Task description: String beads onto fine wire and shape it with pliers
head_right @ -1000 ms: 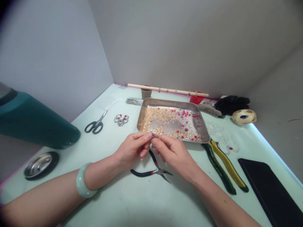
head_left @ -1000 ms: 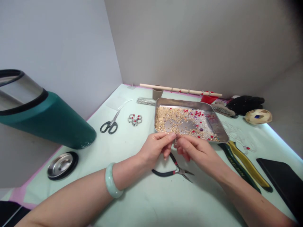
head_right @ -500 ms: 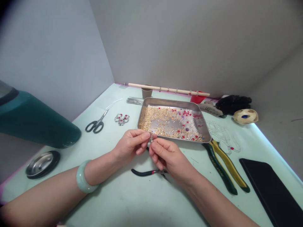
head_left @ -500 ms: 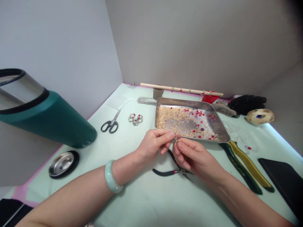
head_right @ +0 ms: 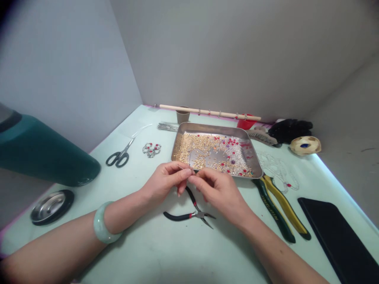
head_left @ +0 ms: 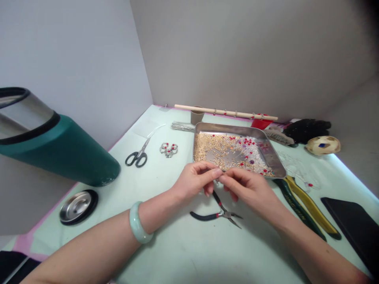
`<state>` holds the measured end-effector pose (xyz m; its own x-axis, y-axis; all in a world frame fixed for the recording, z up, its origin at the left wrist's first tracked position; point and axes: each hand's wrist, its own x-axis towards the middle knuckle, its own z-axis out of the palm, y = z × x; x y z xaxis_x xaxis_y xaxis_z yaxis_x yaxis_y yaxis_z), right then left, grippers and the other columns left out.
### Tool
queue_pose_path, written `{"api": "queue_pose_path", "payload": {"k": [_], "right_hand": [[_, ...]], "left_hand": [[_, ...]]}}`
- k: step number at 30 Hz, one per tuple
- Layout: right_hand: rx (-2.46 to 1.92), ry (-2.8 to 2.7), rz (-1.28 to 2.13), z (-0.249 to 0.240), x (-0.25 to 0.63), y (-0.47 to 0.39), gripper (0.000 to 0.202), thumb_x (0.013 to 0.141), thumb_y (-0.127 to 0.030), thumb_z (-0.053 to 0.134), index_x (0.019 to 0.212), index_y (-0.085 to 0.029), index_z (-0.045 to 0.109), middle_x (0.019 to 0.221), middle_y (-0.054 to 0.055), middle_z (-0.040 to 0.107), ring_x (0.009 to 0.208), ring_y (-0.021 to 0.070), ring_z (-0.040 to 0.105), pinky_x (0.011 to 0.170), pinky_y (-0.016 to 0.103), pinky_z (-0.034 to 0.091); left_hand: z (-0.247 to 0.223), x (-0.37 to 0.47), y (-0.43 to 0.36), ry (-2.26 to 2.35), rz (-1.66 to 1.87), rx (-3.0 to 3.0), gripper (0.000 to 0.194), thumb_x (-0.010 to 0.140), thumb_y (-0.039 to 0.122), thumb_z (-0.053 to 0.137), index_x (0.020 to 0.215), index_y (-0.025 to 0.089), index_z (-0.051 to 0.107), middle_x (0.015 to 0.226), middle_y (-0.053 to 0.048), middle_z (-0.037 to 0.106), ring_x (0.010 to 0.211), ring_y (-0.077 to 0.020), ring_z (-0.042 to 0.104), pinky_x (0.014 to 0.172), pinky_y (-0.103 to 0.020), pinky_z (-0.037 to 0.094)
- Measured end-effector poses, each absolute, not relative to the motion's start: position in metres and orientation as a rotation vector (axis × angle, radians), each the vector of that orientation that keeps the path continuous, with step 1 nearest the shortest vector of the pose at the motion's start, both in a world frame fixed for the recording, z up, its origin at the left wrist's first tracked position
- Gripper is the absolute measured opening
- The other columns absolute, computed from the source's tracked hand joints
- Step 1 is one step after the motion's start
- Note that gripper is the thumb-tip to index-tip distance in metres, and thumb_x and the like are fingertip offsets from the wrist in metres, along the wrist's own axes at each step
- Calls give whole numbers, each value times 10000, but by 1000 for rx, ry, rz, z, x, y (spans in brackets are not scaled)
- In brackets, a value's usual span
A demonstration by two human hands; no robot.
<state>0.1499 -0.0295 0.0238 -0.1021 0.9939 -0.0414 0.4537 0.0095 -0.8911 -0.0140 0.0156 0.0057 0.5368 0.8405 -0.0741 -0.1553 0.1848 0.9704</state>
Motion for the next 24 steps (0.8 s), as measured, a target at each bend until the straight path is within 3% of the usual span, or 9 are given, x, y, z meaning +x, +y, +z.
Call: {"api": "queue_pose_path", "payload": {"k": [5,10,15,21,24], "right_hand": [[-1447,-1446,949,30,153,-26,214,851,-372,570,739,-194,605,518,-46,495,472,96,430,454,229,332],[-1373,-1456,943,26,155,-26,259,869,-332,557,657,-189,591,526,-39,500,484,89,440,462,226,336],[-1363,-1449,957,24,154,-26,246,875,-325,555,668,-199,600,519,-37,503,466,97,447,448,236,343],[-1192,-1767,359,18,148,-36,143,872,-160,552,800,-230,654,722,35,649,659,170,566,624,320,431],[-1182,-1783,320,16,148,-37,147,874,-141,549,844,-240,653,739,35,650,655,175,567,618,330,434]], "left_hand": [[7,-10,12,705,715,1133,200,774,312,661,816,124,607,732,-19,660,483,-99,623,486,-215,495],[6,-8,11,638,632,1145,218,791,298,635,892,105,640,803,-48,669,567,-117,662,561,-243,544],[6,-9,11,662,663,1123,208,781,301,643,833,100,632,717,-30,663,464,-94,622,484,-204,503],[2,-10,9,683,750,1081,251,793,348,646,752,101,641,644,-23,651,449,-88,600,501,-209,495],[1,-10,10,664,710,1047,250,812,342,635,767,98,652,632,-22,648,456,-81,589,525,-212,496]]}}
